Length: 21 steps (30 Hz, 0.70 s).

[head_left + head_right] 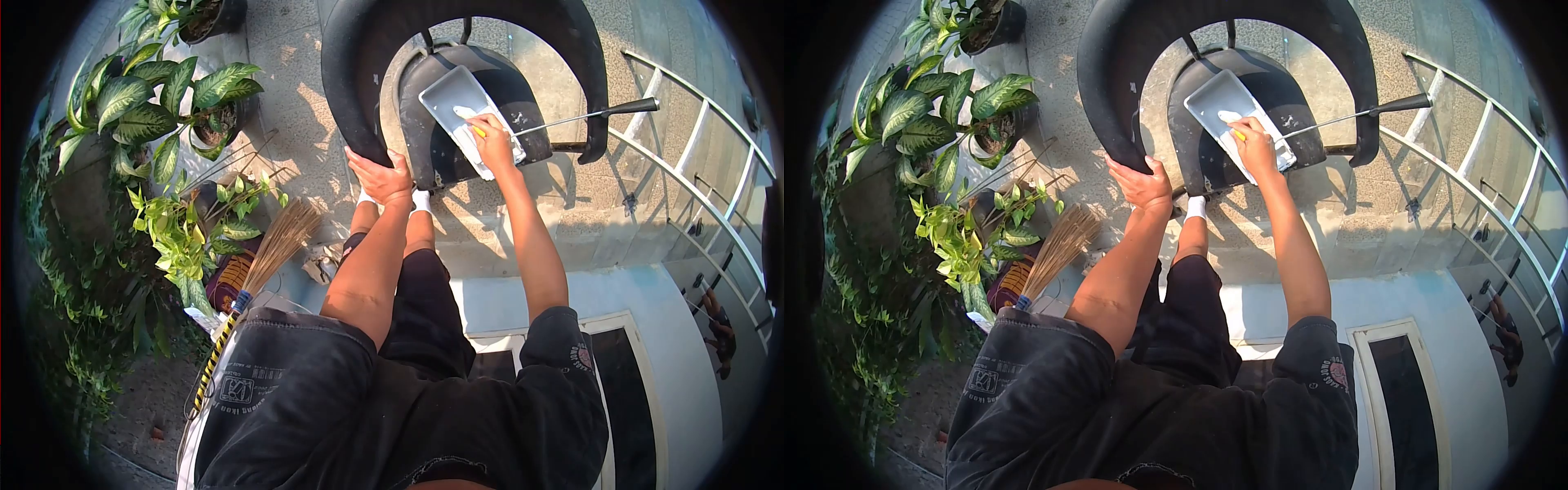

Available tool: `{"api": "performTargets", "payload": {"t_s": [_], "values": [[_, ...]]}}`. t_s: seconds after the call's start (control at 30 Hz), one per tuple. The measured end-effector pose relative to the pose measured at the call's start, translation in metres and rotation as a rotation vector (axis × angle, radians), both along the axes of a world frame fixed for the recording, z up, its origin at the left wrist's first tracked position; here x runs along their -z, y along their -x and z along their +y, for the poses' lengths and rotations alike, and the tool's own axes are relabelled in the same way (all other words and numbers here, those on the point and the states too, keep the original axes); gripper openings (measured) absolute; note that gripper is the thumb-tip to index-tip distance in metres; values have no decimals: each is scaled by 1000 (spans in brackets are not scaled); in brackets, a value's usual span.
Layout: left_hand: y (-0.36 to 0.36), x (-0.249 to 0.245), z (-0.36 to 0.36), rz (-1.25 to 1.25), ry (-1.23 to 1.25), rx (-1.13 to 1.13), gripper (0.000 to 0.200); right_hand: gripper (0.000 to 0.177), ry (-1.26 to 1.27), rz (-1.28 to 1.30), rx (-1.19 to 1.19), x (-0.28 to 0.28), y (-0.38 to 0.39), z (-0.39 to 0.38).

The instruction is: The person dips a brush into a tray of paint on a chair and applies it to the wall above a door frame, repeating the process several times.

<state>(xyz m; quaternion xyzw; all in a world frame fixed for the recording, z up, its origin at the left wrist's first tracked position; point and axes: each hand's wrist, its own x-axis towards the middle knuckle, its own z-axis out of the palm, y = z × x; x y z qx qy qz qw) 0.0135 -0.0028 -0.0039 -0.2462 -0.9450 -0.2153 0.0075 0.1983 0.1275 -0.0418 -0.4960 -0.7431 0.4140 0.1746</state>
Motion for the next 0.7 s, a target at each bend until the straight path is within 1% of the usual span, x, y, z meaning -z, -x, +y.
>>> {"api": "performTargets", "payload": {"t_s": [0.03,0.1,0.13,0.2,0.23,0.3,0.5,0.57,0.63,0.7], "values": [[0,1,-1,10,10,3,88,19,2,0,0,1,-5,-2],[0,3,-2,16,7,6,88,21,68,-146,-158,1,-14,-5],[0,4,-3,22,3,8,88,21,69,-146,-157,2,-19,-4],[0,6,-3,26,6,7,88,25,3,-262,-283,-1,-25,-1],[0,6,-3,32,9,6,88,25,3,-263,-282,-5,-27,1],[0,6,-3,32,5,12,88,28,58,-364,-358,-12,-32,7],[0,8,-3,41,12,9,88,29,-42,-359,-394,-17,-30,11],[0,6,-3,20,14,1,87,29,-2,-393,-402,-20,-31,8],[2,11,-5,78,3,30,88,30,37,-426,-410,-30,-30,6],[2,13,-5,81,6,27,87,30,0,-326,-276,-41,-34,-1]]}}
